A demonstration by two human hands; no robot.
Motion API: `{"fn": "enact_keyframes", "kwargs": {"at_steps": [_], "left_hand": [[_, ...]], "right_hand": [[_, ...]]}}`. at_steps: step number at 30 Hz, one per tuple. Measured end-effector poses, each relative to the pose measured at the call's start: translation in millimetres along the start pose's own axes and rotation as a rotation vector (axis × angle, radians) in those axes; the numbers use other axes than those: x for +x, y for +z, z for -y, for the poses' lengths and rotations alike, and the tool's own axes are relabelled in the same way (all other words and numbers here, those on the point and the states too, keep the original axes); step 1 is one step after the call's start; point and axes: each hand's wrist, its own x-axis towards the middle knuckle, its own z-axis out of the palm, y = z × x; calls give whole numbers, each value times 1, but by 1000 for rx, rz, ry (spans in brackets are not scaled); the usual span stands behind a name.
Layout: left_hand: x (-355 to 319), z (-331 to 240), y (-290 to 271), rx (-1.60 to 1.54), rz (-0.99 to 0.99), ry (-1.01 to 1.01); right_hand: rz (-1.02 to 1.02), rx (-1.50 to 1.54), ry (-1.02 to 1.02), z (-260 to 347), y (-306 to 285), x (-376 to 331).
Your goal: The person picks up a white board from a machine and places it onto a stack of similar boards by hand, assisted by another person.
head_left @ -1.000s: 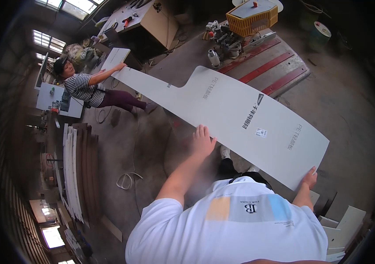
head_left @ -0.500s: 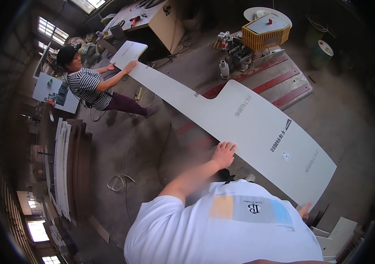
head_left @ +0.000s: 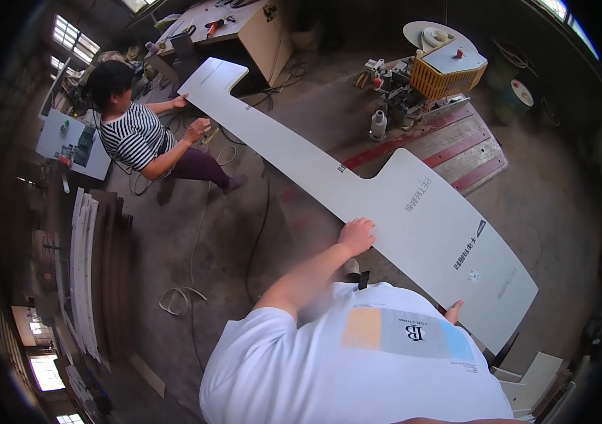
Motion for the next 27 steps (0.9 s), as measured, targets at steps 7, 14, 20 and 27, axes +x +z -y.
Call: {"fn": "enact_keyframes", "kwargs": {"at_steps": [7, 14, 20, 27], "left_hand": [[13, 36, -42, -2, 6, 18], [30, 37, -49, -14, 203, -81], [23, 38, -45, -1, 169, -112], [34, 34, -43, 20, 183, -79]], "right_hand": [[-55, -4, -60, 9, 3, -5], [-39, -7, -85, 19, 28, -9], [2, -18, -93, 29, 38, -2], [24, 33, -101, 18, 32, 6]]}}
